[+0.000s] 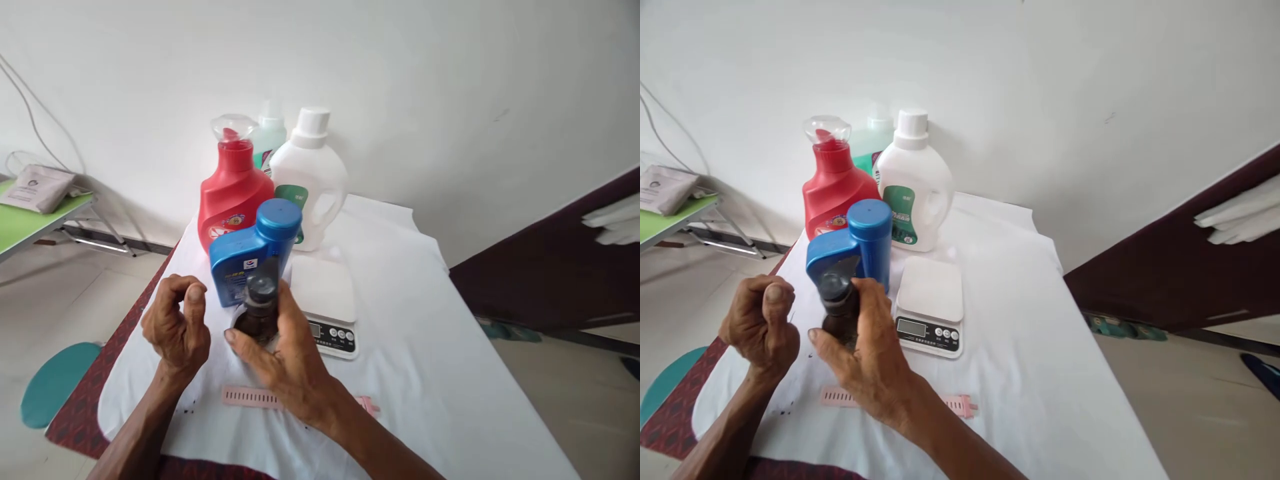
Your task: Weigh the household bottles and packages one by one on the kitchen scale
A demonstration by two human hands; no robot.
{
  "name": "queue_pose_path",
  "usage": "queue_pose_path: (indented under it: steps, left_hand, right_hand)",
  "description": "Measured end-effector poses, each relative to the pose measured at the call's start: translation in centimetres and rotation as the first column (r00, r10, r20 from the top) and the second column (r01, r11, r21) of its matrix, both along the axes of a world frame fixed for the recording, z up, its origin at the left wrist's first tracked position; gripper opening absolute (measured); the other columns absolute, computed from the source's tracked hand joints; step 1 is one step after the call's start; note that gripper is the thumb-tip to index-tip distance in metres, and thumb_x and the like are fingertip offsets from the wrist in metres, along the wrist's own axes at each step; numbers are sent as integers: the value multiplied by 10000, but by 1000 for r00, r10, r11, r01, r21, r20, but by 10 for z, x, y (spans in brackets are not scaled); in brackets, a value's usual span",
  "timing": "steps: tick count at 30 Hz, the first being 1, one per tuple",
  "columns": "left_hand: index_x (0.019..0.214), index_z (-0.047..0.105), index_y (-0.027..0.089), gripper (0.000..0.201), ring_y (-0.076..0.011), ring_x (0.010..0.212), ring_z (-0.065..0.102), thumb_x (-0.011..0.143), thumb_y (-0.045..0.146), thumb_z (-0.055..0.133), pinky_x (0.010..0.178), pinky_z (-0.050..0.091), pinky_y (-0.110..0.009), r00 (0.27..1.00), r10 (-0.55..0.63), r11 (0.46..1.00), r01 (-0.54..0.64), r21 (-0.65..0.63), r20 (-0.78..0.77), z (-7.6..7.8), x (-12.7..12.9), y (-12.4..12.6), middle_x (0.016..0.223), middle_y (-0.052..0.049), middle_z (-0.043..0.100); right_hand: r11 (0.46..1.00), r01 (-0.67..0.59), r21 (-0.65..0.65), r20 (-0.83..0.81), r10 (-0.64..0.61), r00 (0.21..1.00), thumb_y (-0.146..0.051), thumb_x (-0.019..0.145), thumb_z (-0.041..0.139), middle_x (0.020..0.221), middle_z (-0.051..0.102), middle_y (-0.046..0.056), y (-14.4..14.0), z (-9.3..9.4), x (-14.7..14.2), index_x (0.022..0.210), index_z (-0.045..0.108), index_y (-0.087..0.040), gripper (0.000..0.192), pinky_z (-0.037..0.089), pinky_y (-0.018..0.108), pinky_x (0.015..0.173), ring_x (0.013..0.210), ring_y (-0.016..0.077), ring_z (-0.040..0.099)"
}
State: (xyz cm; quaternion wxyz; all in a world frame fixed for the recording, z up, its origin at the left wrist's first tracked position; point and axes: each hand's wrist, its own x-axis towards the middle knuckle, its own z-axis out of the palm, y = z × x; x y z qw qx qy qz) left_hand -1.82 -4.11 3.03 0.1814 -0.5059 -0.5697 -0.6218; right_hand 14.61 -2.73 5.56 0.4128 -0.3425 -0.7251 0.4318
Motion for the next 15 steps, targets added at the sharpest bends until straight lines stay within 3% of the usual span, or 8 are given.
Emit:
queue_pose_path:
  steps: [6, 11, 13, 15]
  left_hand:
    - [857, 643, 192, 210, -91, 571, 541, 1032, 269, 556, 579, 403, -238, 994, -26, 998, 20, -53, -104, -6, 1, -1, 700, 27, 622]
    - [826, 650, 195, 238, -68, 500, 503, 1031, 270, 556, 530, 358, -238, 985, 16, 995, -31, -89, -172, 0, 8, -2, 699, 30, 665]
    - [818, 658, 201, 263, -74, 489, 506, 1036, 293, 543, 516, 358, -239, 988, 40, 990, -59, -127, -150, 4, 9, -7, 694, 28, 675]
    - [821, 663, 218, 276, -85, 458, 504, 1034, 334, 530, 479, 346, -245, 986, 20, 970, -59, -235, -164, 5, 2, -16, 674, 34, 672]
  right_hand:
    - [992, -37, 120, 40, 33, 999, -340, 887, 746, 1341, 584, 131, 1, 0, 5, 1317, 470, -234, 522, 515, 526, 1036, 1268, 316, 565]
    - [965, -111, 240, 47, 102, 994, -462, 830, 824, 1440, 546, 153, 2, 5, 29, 1501, 345, -269, 846, 508, 553, 1084, 1333, 342, 541]
    - [943, -81, 322, 24, 78, 997, -450, 873, 796, 1406, 587, 134, 9, 15, 49, 1504, 367, -278, 783, 528, 507, 1071, 1308, 310, 573]
    - [921, 3, 389, 12, -8, 1000, -419, 935, 737, 1306, 653, 100, 30, 27, 73, 1420, 481, -282, 565, 556, 456, 1020, 1225, 272, 627]
